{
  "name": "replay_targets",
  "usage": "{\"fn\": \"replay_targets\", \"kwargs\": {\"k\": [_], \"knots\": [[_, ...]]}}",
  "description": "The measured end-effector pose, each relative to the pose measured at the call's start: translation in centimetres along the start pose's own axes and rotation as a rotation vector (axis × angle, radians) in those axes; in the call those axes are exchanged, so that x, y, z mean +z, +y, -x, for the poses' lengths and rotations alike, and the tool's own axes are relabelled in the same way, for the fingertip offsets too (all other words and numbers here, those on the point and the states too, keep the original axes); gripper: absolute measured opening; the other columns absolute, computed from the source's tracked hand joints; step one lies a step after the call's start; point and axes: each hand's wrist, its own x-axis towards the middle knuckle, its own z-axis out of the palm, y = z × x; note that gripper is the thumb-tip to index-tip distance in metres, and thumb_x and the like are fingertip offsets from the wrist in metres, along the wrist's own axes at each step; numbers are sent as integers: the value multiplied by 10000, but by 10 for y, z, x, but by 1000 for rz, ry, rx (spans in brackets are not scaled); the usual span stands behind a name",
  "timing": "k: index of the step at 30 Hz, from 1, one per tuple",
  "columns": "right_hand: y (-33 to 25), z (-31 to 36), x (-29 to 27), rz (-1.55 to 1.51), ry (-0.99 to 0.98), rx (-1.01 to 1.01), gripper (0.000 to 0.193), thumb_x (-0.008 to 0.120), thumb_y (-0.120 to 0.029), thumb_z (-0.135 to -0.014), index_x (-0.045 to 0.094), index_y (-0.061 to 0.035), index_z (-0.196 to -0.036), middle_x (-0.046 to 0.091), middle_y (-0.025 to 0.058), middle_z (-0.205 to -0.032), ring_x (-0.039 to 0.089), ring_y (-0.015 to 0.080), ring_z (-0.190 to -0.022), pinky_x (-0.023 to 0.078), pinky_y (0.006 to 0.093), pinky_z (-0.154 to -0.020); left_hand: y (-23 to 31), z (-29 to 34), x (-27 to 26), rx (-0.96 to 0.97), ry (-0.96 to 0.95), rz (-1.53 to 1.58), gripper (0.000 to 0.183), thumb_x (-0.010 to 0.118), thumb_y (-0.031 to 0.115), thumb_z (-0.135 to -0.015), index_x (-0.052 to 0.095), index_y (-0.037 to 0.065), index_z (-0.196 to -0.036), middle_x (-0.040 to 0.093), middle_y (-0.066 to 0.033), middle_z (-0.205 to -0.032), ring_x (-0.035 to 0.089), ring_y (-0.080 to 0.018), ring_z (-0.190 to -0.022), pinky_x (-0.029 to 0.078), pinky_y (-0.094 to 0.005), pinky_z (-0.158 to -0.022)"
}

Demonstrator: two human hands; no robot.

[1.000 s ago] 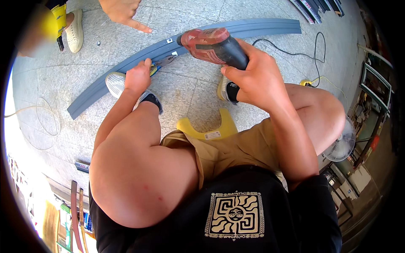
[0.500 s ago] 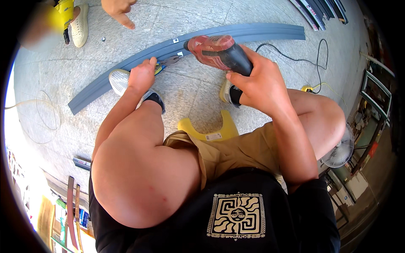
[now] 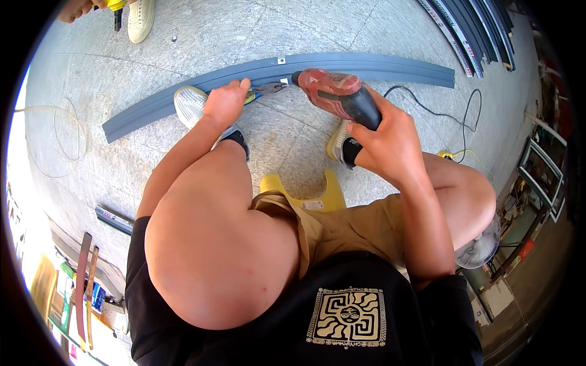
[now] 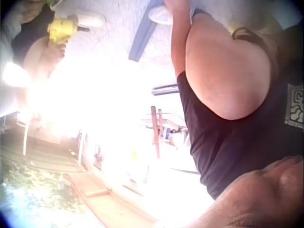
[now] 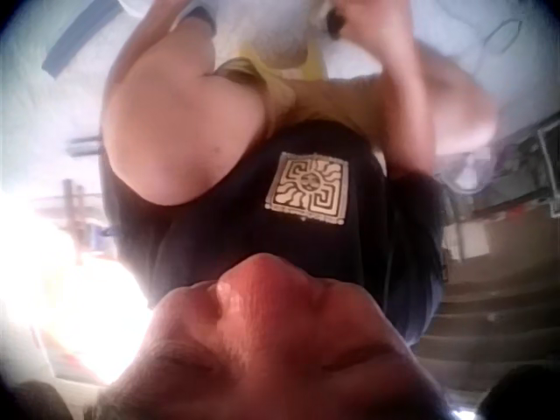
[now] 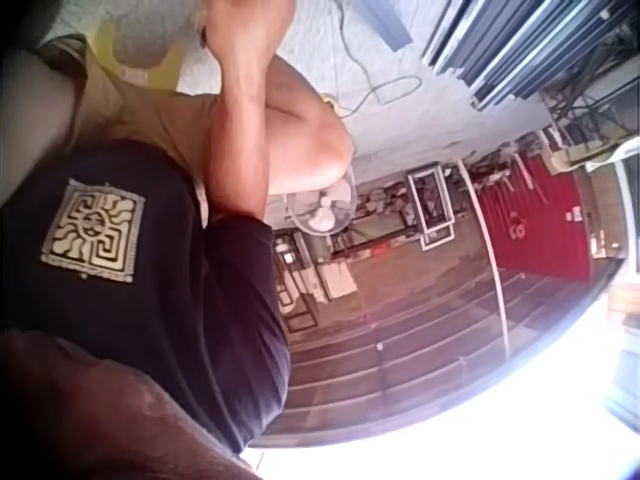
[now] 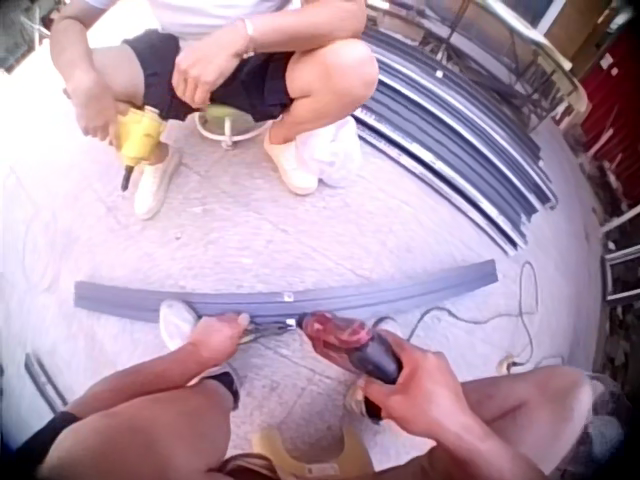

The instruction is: The person uses a power drill to create holes in a long metal track while holding a small bracket and pliers, then adjusts a large floor fan.

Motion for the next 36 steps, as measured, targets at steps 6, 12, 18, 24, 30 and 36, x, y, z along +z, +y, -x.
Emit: {"fn": "replay_targets", "kwargs": {"k": [6,12,18,24,30,36], "knots": [[3,-2,8,74,1,-71,612,812,-237,-864,679,-92,-1443,790,247,-1028,772,444,-972,592,479,-862,-3,2,2,25,47,42,242,650,-7,-912,566,55,-1130,715,-181,-995,780,-394,-888,647,-507,-717],[5,-2,13,58,12,-105,624,813,-236,-861,673,-73,-1447,791,251,-1039,770,448,-984,597,481,-885,-2,0,4,11,51,-11,251,657,2,-899,572,71,-1126,717,-160,-948,774,-376,-858,637,-489,-696],[1,-3,14,101,0,-86,634,812,-221,-857,670,-69,-1455,794,249,-1053,775,440,-991,599,477,-896,-2,-1,2,-5,18,-30,245,667,21,-909,560,74,-1124,718,-162,-953,777,-378,-843,639,-491,-681],[-3,-2,16,64,-14,-53,606,793,-133,-858,682,-41,-1446,798,231,-1088,803,331,-1011,589,389,-938,-2,2,-1,14,45,27,232,650,25,-925,556,70,-1132,716,-164,-969,777,-386,-852,639,-492,-680],[-4,1,19,114,10,-126,623,816,-198,-871,663,-67,-1460,794,241,-1003,796,388,-830,617,446,-795,-2,1,-1,7,37,26,227,637,25,-936,559,68,-1144,712,-167,-984,777,-389,-858,639,-502,-689],[-8,3,21,90,5,-94,611,802,-173,-877,660,-66,-1462,778,225,-902,757,319,-627,605,425,-675,-4,3,1,25,61,43,226,641,32,-937,564,66,-1147,716,-171,-993,777,-396,-864,643,-499,-700]]}}
